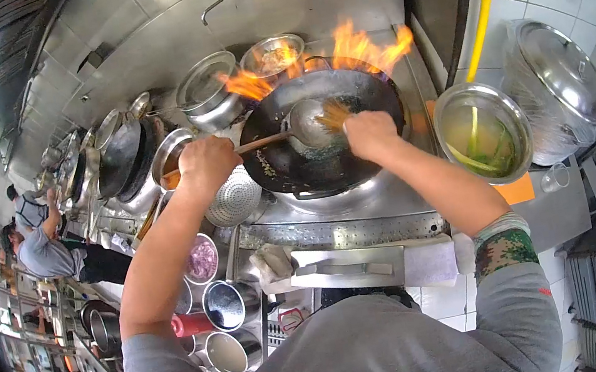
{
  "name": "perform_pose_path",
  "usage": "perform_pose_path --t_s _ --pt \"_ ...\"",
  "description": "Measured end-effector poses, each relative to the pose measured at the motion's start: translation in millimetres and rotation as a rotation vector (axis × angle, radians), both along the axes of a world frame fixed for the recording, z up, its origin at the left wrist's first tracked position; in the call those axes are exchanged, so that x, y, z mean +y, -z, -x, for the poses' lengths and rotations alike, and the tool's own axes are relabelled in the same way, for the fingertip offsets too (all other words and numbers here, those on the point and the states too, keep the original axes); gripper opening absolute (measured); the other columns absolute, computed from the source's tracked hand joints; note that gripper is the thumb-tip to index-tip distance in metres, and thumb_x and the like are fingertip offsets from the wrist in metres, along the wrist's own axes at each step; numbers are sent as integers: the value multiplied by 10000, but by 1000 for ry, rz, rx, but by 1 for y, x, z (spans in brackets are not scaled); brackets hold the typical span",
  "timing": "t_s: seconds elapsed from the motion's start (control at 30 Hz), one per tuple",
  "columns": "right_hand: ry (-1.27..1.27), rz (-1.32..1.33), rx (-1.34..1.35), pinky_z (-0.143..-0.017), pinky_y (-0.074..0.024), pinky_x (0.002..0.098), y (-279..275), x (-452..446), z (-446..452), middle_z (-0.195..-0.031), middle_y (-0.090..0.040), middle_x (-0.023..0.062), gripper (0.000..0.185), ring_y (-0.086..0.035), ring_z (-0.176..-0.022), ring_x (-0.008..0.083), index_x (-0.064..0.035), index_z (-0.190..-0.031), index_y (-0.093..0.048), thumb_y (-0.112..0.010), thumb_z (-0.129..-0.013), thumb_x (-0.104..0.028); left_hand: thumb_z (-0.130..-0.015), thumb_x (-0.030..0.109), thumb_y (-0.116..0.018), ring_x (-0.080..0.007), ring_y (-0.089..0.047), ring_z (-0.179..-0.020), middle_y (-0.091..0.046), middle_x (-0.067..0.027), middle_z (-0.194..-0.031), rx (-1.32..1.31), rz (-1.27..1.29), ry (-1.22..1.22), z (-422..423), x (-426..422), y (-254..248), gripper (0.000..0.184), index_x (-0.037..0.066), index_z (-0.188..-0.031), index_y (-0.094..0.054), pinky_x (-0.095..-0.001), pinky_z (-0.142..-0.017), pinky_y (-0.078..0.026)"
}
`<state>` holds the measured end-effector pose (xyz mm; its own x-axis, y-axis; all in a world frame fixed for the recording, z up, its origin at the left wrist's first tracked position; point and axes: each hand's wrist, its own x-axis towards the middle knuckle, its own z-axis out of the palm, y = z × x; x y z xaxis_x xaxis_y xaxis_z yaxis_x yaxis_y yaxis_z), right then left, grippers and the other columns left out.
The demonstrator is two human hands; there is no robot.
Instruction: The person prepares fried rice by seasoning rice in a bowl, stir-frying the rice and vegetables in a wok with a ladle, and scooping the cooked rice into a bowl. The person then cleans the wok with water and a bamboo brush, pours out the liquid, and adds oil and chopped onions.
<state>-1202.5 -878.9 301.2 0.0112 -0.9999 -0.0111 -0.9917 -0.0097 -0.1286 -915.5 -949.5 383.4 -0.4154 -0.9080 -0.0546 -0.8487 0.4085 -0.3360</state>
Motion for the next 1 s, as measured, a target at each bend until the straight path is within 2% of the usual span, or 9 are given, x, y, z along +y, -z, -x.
perform_pose_path --t_s 0.13,0.3,0.47,0.53,0.6,0.67,0.8,0.9,1.0 --pt "3 142 -26 -759 -581 466 13 7 -12 -911 -744 200 185 -738 -869 347 -20 -928 -734 -612 -826 -115 -881 478 -699 -322 -721 -1009 -749 -146 -1051 15 -106 -47 6 5 -18 443 75 -1056 -765 -441 -882 -563" --pt "30 -83 12 -808 -583 453 -21 -11 22 -974 -751 170 197 -732 -948 344 -48 -961 -758 -659 -805 -117 -898 397 -688 -303 -684 -1123 -716 -154 -1186 -82 -239 -157 9 3 -60 390 67 -1100 -739 -423 -918 -552" --pt "111 71 -109 -878 -539 479 -77 19 75 -1008 -730 186 308 -692 -983 379 -103 -1126 -726 -667 -844 -212 -955 198 -521 -364 -715 -985 -728 -192 -980 71 365 165 -63 18 14 222 55 -1012 -681 -462 -829 -574" --pt "39 181 -302 -884 -540 484 -66 25 74 -1061 -722 190 355 -691 -1012 362 -105 -1181 -698 -664 -859 -251 -943 179 -538 -405 -715 -922 -725 -186 -934 -61 -117 -91 -89 13 43 188 63 -1039 -650 -508 -796 -572" --pt "-2 267 -476 -872 -542 481 -27 16 75 -1080 -718 204 458 -690 -1010 367 -92 -1257 -652 -670 -878 -348 -926 181 -567 -422 -714 -878 -724 -202 -923 44 -71 -173 -92 29 53 193 96 -1083 -640 -534 -773 -572" --pt "185 -284 -696 -886 -529 477 -34 12 71 -1087 -714 211 451 -675 -1031 390 -79 -1218 -669 -662 -880 -378 -898 201 -614 -429 -710 -839 -714 -221 -889 101 -70 -149 -105 44 72 233 133 -1120 -631 -544 -746 -570" --pt "19 179 -343 -579 -548 360 22 -26 125 -911 -719 176 419 -669 -584 229 -82 -1164 -709 -639 -900 -400 -835 183 -681 -422 -702 -796 -711 -199 -860 162 -36 -117 -138 70 92 244 130 -1060 -602 -549 -717 -556" --pt "78 -42 -867 -591 -549 356 -33 11 88 -918 -723 153 407 -669 -584 196 -92 -1152 -725 -664 -896 -403 -815 157 -693 -419 -698 -774 -708 -174 -839 219 22 -124 -155 72 101 239 124 -1024 -582 -550 -700 -548" --pt "119 -203 -605 -507 -520 329 -53 -12 91 -763 -700 96 514 -651 -552 164 -130 -1335 -639 -686 -891 -384 -811 147 -689 -397 -699 -750 -696 -139 -822 181 50 -103 -175 74 113 241 132 -1020 -570 -531 -676 -550"
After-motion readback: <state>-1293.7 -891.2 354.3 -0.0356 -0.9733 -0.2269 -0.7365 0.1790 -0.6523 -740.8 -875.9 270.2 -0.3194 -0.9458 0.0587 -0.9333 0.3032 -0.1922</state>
